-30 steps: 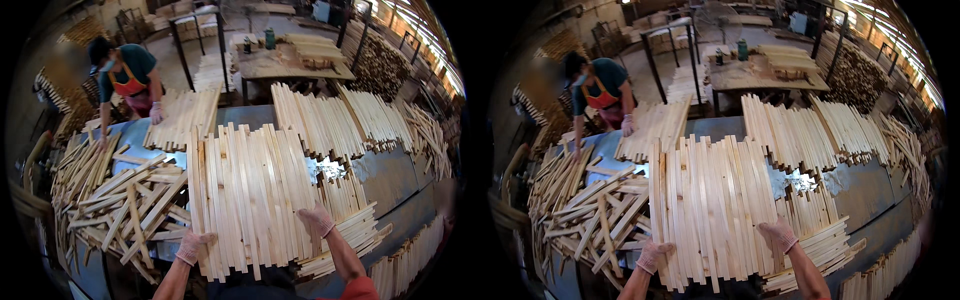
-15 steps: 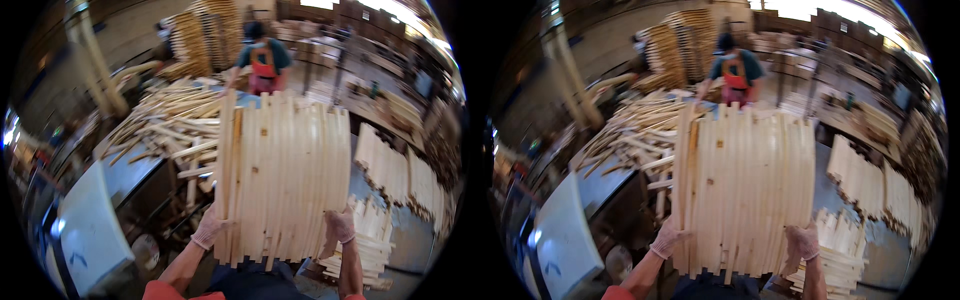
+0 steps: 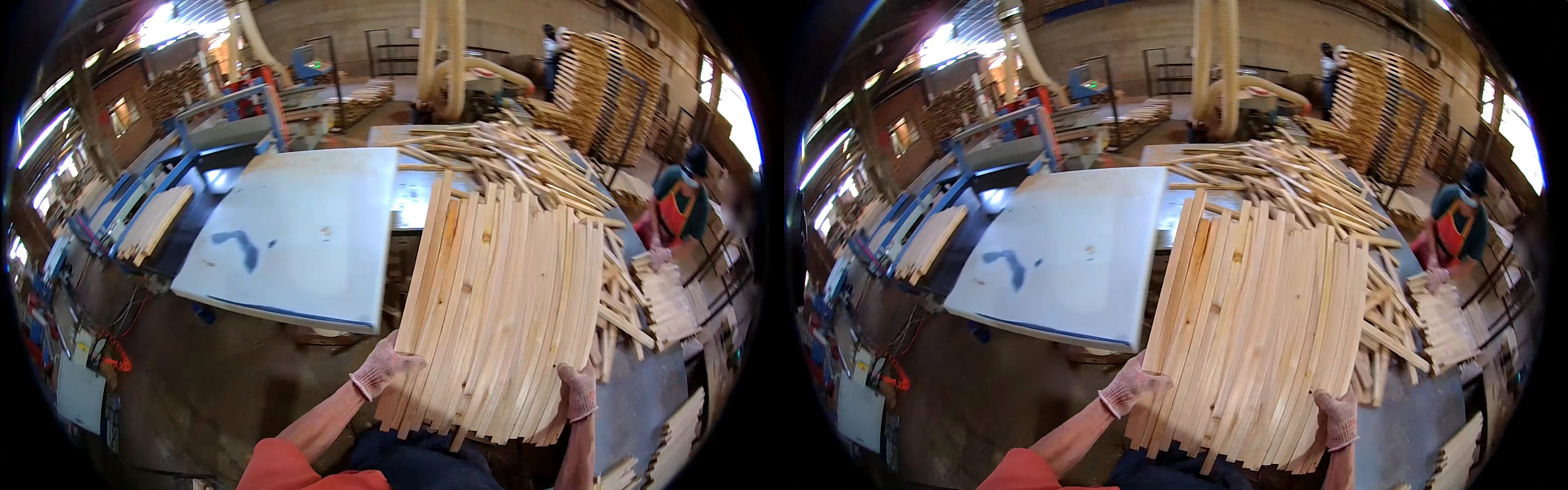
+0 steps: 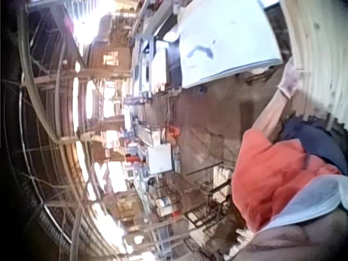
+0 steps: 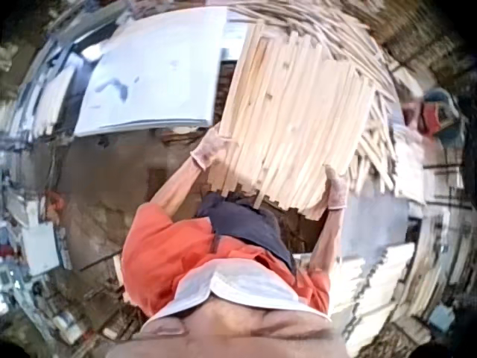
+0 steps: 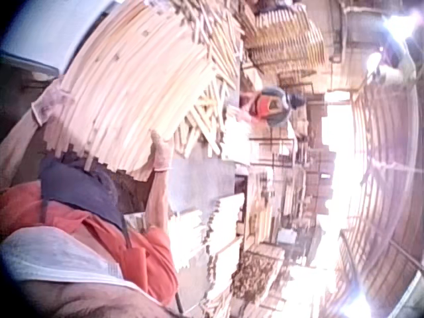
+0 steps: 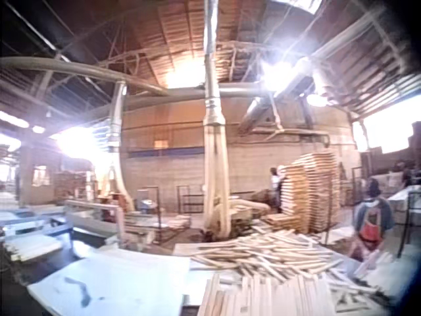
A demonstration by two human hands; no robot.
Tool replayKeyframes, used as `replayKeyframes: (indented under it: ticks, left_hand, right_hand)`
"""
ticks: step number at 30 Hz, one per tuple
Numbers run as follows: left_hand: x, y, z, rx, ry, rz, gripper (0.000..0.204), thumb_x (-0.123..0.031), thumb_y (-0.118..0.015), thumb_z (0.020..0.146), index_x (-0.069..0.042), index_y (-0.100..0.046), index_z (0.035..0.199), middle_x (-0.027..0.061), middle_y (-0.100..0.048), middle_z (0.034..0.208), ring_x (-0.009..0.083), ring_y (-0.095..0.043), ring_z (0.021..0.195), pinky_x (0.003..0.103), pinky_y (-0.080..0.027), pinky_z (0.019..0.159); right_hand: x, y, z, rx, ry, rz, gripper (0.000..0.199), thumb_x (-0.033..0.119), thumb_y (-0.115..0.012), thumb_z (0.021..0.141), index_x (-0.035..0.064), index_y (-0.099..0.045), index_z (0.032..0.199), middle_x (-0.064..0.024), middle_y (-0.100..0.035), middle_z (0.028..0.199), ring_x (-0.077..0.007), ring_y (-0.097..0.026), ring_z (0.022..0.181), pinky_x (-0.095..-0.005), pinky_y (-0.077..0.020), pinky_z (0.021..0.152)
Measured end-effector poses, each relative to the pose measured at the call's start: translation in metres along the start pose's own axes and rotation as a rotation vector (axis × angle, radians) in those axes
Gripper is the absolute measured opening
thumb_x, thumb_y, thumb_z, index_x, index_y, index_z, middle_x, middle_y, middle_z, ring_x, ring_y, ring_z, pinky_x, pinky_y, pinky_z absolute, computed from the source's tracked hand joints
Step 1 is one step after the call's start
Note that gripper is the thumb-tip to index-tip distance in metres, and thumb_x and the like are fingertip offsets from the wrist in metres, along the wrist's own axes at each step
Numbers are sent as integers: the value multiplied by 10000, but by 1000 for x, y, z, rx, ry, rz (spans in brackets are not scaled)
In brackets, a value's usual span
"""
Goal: The person collects bundles of thin wooden slats from a large table and places them onto a conveyor belt system, repeating this action with several stacks.
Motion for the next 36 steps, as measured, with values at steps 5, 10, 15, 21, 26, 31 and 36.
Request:
replayKeyframes:
  ticks: [5,10,15,21,26,31,36]
  left_hand:
    - [-20,207,-40,-172,44,-26,684,-138,-862,839,-18,-579,1450,35,-713,1200,124,-672,1031,295,-577,901]
    - [-17,388,-77,-244,211,-129,604,-182,-858,893,-42,-616,1428,73,-727,1247,196,-704,1094,360,-598,939]
    - [-16,505,-99,-389,379,-80,565,-184,-841,908,8,-626,1393,134,-746,1213,266,-747,1049,428,-614,946]
    - [-73,605,-66,-550,224,409,819,-322,-816,941,21,-423,1573,211,-654,1400,297,-615,1302,415,-496,1118]
    - [-103,674,-7,-391,411,821,893,-567,-738,948,-91,-401,1624,216,-652,1447,383,-618,1340,447,-458,1158]
    - [-135,747,40,-311,539,1130,954,-659,-701,920,-124,-383,1643,234,-636,1470,415,-599,1370,474,-455,1163]
    - [-169,845,42,-695,238,1254,982,-603,-734,895,-40,-389,1621,278,-624,1422,425,-611,1313,514,-483,1107]
  right_hand:
    - [-59,-231,33,231,-96,58,600,125,-801,850,-44,-617,1396,-106,-733,1258,-225,-716,1092,-367,-569,989]
    - [-130,-418,45,342,-330,-80,508,60,-823,859,-60,-652,1322,-95,-757,1126,-182,-718,933,-321,-590,838]
    - [-162,-536,49,424,-354,-298,526,115,-840,835,-72,-638,1283,-122,-746,1123,-216,-716,934,-356,-599,862]
    - [-163,-627,79,339,-208,-432,662,126,-844,803,-66,-571,1375,-147,-737,1145,-229,-721,951,-379,-606,879]
    - [-176,-689,117,336,-253,-374,747,132,-877,791,-81,-522,1413,-170,-734,1172,-240,-724,1017,-379,-608,923]
    - [-181,-764,148,288,-278,-300,739,151,-881,820,-74,-516,1422,-158,-730,1190,-212,-720,1030,-366,-601,944]
    - [-192,-875,153,320,-277,-182,690,124,-859,834,-46,-535,1419,-133,-724,1207,-194,-707,1024,-349,-597,929]
Point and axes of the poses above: each hand's wrist, its own z-axis towards the middle knuckle, its own y-axis out of the back of the hand, x = y × z, the point moved 10 cm from there along z, towards the middle knuckle
